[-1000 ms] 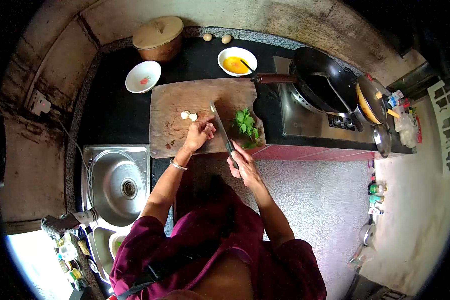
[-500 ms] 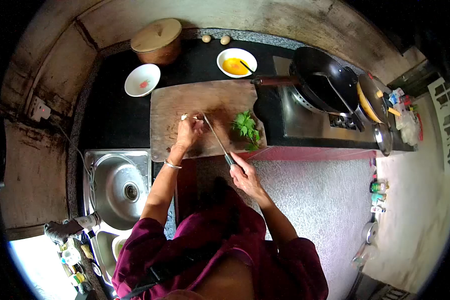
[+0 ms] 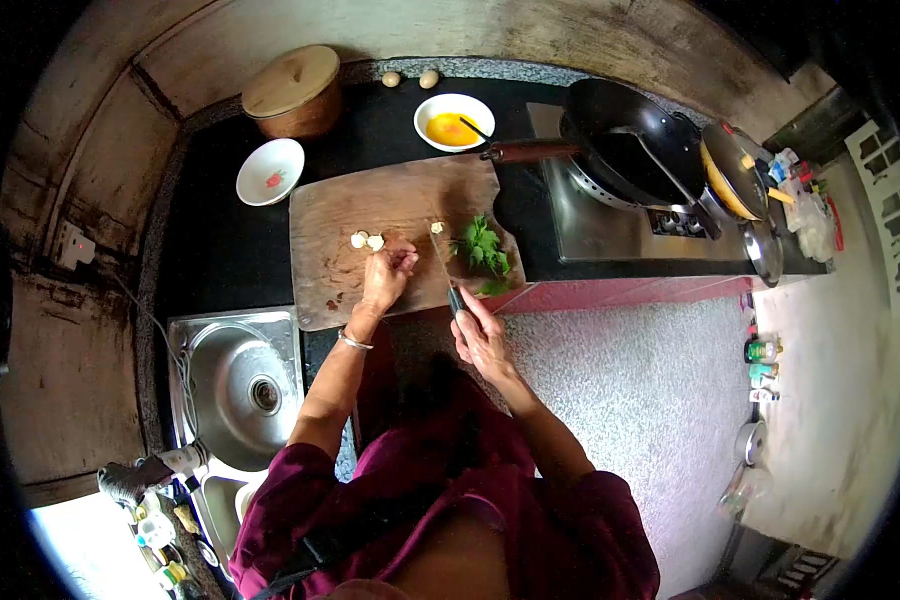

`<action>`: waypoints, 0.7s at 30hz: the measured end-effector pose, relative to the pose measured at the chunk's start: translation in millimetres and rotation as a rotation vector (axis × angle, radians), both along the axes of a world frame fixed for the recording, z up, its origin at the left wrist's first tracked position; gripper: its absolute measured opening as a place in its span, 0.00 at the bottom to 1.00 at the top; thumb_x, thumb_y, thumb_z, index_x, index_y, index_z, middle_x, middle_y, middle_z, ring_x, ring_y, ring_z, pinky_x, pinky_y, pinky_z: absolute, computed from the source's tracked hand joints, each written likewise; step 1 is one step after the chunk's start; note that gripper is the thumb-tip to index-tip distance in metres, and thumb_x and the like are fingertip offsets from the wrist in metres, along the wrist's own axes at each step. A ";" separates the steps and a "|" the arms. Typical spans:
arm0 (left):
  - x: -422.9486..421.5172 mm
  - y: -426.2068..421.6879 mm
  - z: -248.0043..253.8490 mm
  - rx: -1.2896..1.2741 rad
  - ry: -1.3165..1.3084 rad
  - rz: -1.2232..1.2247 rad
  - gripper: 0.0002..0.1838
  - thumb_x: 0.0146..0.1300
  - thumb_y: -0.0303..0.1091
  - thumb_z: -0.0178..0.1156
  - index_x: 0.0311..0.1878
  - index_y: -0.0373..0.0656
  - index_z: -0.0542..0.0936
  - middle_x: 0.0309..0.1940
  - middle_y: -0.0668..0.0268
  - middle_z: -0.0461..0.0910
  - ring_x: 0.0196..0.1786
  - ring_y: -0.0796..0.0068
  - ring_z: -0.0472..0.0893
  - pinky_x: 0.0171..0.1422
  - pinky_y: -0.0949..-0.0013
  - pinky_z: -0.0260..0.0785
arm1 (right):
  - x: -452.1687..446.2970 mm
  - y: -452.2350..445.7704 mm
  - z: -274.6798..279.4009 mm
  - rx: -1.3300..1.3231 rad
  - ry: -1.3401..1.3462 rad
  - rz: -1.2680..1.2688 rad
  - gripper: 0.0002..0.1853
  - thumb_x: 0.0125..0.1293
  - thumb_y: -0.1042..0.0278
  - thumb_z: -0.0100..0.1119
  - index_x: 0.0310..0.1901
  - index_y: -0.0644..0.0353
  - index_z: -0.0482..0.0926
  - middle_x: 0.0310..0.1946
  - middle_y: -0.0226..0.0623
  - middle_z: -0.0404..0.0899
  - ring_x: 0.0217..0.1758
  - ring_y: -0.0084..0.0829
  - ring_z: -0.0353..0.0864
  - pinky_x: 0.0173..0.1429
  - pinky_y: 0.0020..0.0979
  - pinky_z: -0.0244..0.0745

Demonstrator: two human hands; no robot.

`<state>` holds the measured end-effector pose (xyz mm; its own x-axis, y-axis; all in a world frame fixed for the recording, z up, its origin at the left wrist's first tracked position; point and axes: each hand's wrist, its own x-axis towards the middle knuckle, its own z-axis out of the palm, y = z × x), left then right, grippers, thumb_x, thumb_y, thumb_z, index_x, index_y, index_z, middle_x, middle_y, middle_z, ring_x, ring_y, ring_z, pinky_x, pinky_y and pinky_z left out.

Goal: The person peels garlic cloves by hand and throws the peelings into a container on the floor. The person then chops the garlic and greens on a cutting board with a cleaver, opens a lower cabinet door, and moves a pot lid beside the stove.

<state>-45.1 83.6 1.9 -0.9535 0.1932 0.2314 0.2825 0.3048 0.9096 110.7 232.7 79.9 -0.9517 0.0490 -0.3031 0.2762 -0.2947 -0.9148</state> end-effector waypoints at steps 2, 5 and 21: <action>5.5 -8.4 -0.6 -0.088 -0.037 0.024 0.08 0.55 0.24 0.61 0.38 0.35 0.77 0.22 0.62 0.80 0.22 0.79 0.78 0.27 0.73 0.70 | -1.3 0.9 1.7 0.030 0.014 -0.101 0.24 0.69 0.66 0.46 0.66 0.47 0.58 0.22 0.26 0.68 0.14 0.14 0.59 0.16 0.17 0.56; 14.3 -15.8 -5.8 -0.084 -0.052 0.015 0.07 0.55 0.26 0.62 0.37 0.35 0.78 0.21 0.63 0.80 0.21 0.79 0.77 0.27 0.74 0.70 | -10.7 12.9 -0.8 -0.036 -0.088 -0.095 0.24 0.69 0.65 0.47 0.66 0.44 0.58 0.22 0.26 0.68 0.14 0.15 0.59 0.16 0.17 0.55; 25.8 -9.0 3.7 -0.176 -0.007 0.111 0.08 0.52 0.35 0.64 0.35 0.45 0.82 0.25 0.57 0.81 0.30 0.59 0.81 0.35 0.63 0.72 | -20.3 9.5 -5.9 -0.193 -0.028 -0.064 0.24 0.68 0.64 0.48 0.65 0.51 0.60 0.24 0.31 0.71 0.14 0.17 0.61 0.15 0.19 0.56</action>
